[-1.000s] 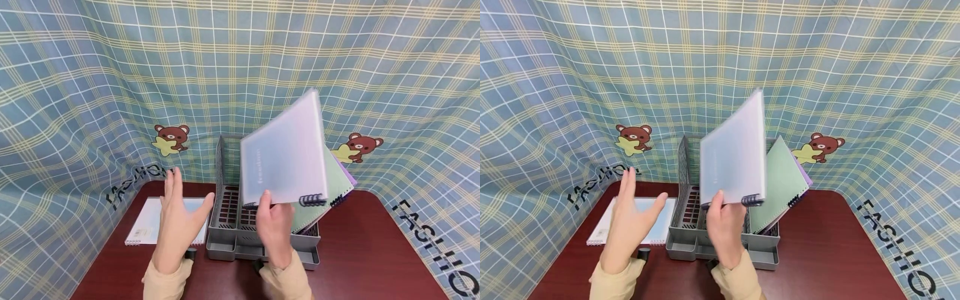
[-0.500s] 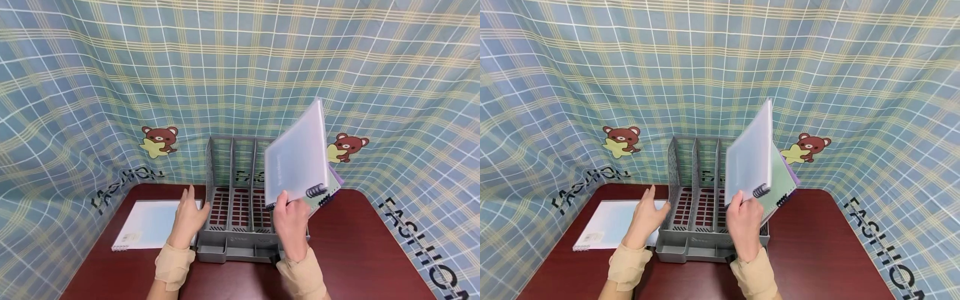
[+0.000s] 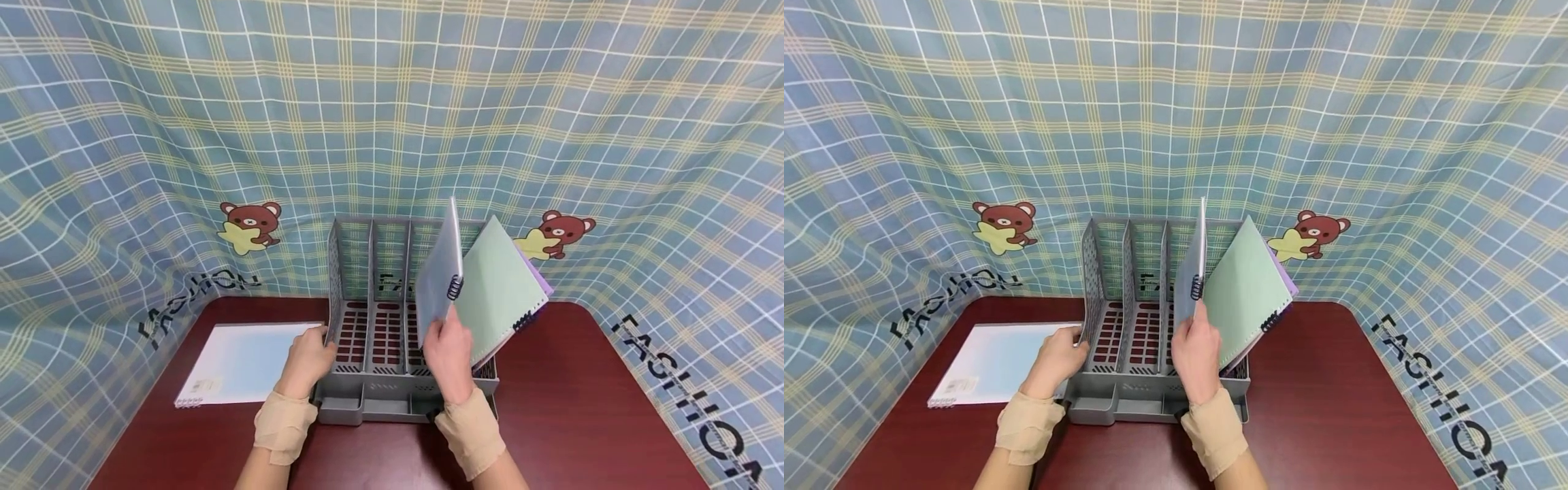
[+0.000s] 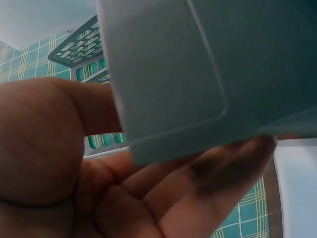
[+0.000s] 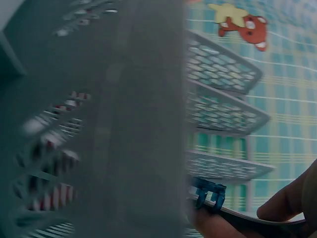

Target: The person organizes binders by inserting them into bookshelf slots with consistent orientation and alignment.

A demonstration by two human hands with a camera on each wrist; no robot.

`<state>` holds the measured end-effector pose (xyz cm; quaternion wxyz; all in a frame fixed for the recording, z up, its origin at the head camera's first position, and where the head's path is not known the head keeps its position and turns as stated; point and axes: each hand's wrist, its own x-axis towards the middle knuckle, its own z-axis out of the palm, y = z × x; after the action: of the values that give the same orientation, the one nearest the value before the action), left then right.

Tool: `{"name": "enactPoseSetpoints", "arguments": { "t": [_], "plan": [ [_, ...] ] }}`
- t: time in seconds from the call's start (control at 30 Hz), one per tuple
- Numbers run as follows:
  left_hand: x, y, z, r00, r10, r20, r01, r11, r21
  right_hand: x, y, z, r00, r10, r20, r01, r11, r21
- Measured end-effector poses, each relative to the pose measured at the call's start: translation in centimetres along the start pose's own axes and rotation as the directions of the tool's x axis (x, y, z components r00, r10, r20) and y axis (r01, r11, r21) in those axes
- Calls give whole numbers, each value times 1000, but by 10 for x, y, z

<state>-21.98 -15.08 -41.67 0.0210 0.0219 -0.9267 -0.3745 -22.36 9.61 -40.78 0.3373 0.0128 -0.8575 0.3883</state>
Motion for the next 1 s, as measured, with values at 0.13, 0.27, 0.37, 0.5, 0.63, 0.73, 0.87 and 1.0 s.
{"name": "enactPoseSetpoints", "arguments": {
  "t": [0.13,0.27,0.37,0.5,0.63,0.73,0.87,1.0],
  "plan": [
    [0,1,0,999,-29,13,29,1000,3,-3,8,10,997,69,45,-69,998,-9],
    [-1,0,0,1000,-29,4,29,999,13,-7,13,17,993,88,75,-87,996,-19],
    [-2,0,0,1000,-19,7,18,1000,10,-8,15,21,991,85,106,-81,996,-37],
    [-2,1,-1,999,-18,30,18,1000,-3,-7,17,24,987,85,135,-78,996,-52],
    [-3,2,-1,999,-19,42,20,1000,-4,-7,18,23,986,83,145,-75,995,-60],
    [-2,3,-1,999,-18,41,18,1000,1,-8,18,23,983,72,170,-61,996,-72],
    [-2,3,0,999,-12,42,12,1000,-1,-8,18,20,974,68,214,-51,995,-86],
    [-3,1,0,999,-23,49,24,1000,-9,-4,18,15,969,75,234,-58,995,-79]
  ]
}}
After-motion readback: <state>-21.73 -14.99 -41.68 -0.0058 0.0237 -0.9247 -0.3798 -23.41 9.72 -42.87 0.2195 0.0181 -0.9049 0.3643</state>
